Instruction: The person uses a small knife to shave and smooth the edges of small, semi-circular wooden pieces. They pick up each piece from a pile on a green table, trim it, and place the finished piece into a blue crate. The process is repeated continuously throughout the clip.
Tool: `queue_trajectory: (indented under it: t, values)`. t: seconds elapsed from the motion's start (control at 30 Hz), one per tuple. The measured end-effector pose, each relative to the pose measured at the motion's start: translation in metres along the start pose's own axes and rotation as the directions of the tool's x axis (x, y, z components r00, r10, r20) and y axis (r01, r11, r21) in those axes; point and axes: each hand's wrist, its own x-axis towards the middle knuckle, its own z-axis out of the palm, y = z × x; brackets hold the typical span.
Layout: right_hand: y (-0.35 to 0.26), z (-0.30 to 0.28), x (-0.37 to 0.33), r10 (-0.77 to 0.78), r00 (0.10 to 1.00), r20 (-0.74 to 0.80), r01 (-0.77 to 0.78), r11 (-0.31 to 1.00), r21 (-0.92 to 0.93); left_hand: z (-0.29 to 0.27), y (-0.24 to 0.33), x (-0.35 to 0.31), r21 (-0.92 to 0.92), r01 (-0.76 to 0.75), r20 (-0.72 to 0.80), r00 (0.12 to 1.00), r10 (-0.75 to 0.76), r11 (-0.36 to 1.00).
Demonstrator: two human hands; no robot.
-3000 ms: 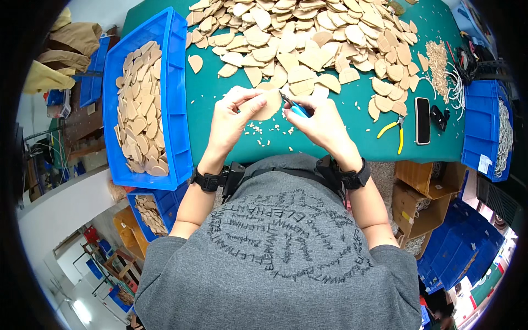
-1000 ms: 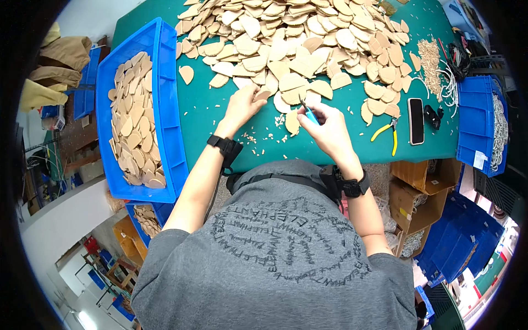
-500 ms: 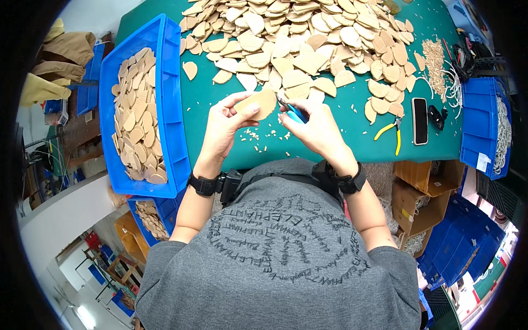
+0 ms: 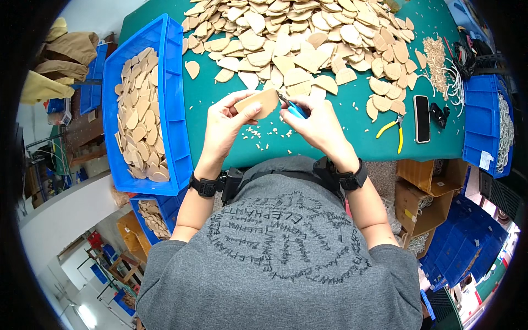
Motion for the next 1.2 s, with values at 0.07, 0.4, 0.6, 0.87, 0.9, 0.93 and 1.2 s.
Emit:
queue_trajectory:
  t: [0.07,0.4,0.6,0.87,0.9,0.93,1.2]
  values:
    - [0.000,0.000,0.000,-0.005,1.000,0.000,0.005,1.000,-0.003,0.001,0.000,-0.001,-0.002,-0.004,-0.001,1.000,0.004,1.000]
    - [-0.002,-0.001,0.002,-0.003,1.000,0.023,0.003,1.000,-0.019,0.000,0.002,0.000,0.062,-0.018,-0.013,1.000,0.018,0.998]
    - [0.003,0.000,0.005,-0.048,0.999,0.017,0.048,0.998,-0.027,0.001,0.001,0.000,0.074,-0.049,-0.023,0.998,0.051,0.996]
    - [0.006,0.001,0.004,-0.028,0.999,0.018,0.028,1.000,0.013,-0.001,-0.001,-0.001,0.123,-0.049,-0.024,0.998,0.052,0.991]
    - [0.007,0.001,0.004,-0.039,0.999,0.014,0.039,0.999,0.009,-0.001,0.000,-0.001,0.116,-0.048,-0.022,0.998,0.051,0.992]
    - [0.007,0.001,0.004,-0.050,0.999,0.011,0.050,0.999,0.005,-0.001,0.001,-0.002,0.110,-0.047,-0.020,0.999,0.050,0.993]
    - [-0.004,-0.002,0.005,0.026,0.999,-0.045,-0.021,0.996,0.090,-0.010,0.001,-0.003,-0.037,0.025,-0.015,1.000,-0.026,0.999]
